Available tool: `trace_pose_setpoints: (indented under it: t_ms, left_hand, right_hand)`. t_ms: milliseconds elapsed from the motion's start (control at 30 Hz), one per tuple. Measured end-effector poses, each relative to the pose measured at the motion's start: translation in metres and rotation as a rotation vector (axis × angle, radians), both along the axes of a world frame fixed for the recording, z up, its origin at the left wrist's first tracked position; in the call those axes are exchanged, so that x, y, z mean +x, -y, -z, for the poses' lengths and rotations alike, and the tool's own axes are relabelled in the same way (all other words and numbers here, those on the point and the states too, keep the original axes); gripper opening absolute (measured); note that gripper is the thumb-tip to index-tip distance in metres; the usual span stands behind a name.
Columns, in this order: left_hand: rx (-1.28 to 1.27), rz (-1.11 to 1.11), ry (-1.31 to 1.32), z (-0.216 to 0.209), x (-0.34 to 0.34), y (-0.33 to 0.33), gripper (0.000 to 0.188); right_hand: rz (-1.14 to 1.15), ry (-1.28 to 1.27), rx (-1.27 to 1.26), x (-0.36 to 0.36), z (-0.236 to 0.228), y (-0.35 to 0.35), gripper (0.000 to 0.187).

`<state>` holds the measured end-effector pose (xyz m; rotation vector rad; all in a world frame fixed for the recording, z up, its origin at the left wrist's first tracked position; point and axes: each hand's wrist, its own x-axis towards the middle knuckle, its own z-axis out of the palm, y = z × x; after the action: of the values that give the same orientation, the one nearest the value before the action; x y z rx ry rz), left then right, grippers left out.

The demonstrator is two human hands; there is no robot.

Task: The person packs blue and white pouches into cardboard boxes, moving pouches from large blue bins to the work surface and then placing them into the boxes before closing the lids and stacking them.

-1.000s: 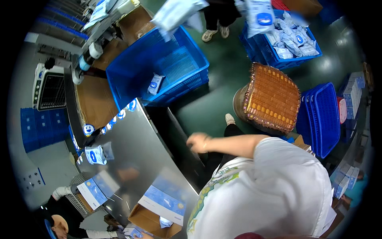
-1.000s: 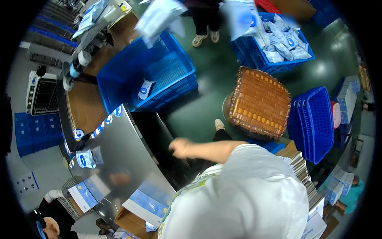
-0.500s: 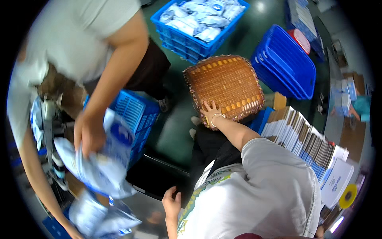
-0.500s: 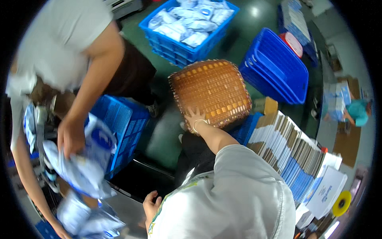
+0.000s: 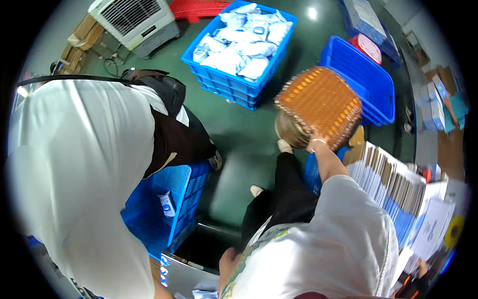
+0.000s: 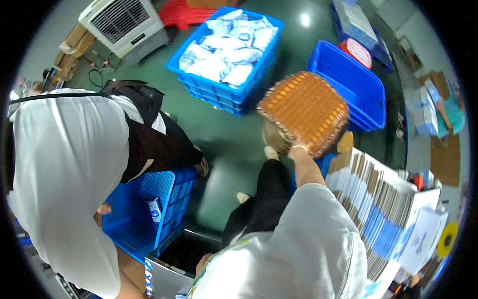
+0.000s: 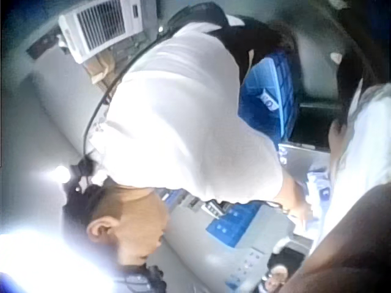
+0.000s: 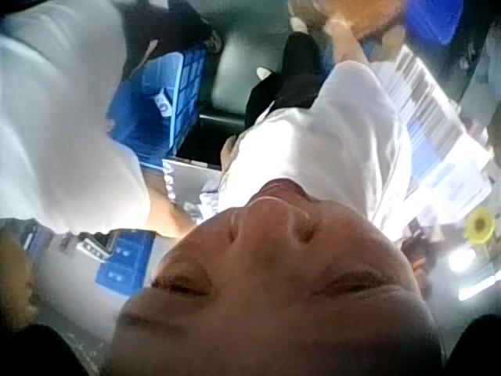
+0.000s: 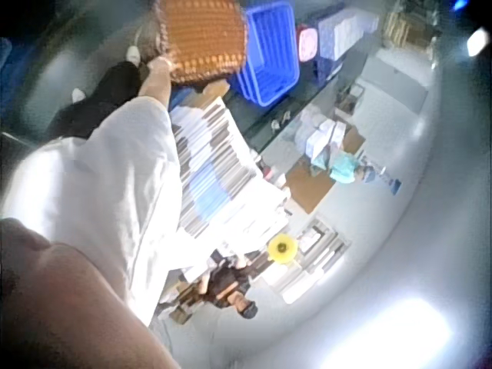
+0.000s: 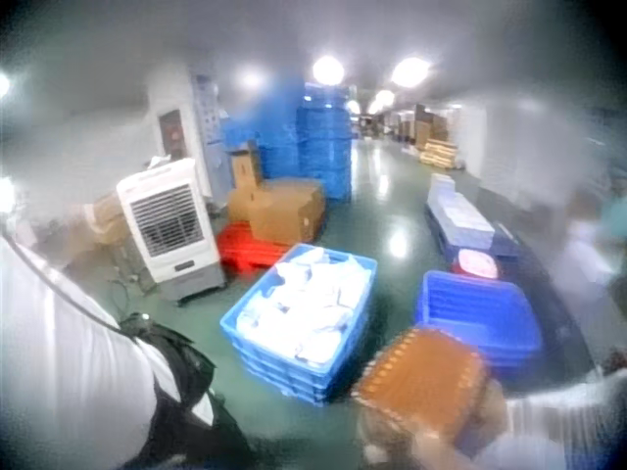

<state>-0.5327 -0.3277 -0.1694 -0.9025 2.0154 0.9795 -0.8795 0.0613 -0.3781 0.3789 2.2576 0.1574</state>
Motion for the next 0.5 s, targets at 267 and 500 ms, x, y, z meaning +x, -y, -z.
trace_pose_setpoints:
  t_ms: [267,500]
  left_hand:
    - [-0.071,0.265,0.04,0.046,-0.072,0.009,0.05]
    - [-0.085,0.281,-0.277,0.104,-0.273,-0.025,0.042]
  right_hand:
    - [0.154,0.106,-0.02,-0.044,0.049,-0.111,0.078]
    - [0.193,0.017,-0.77,-0.062,0.021,-0.08,0.047]
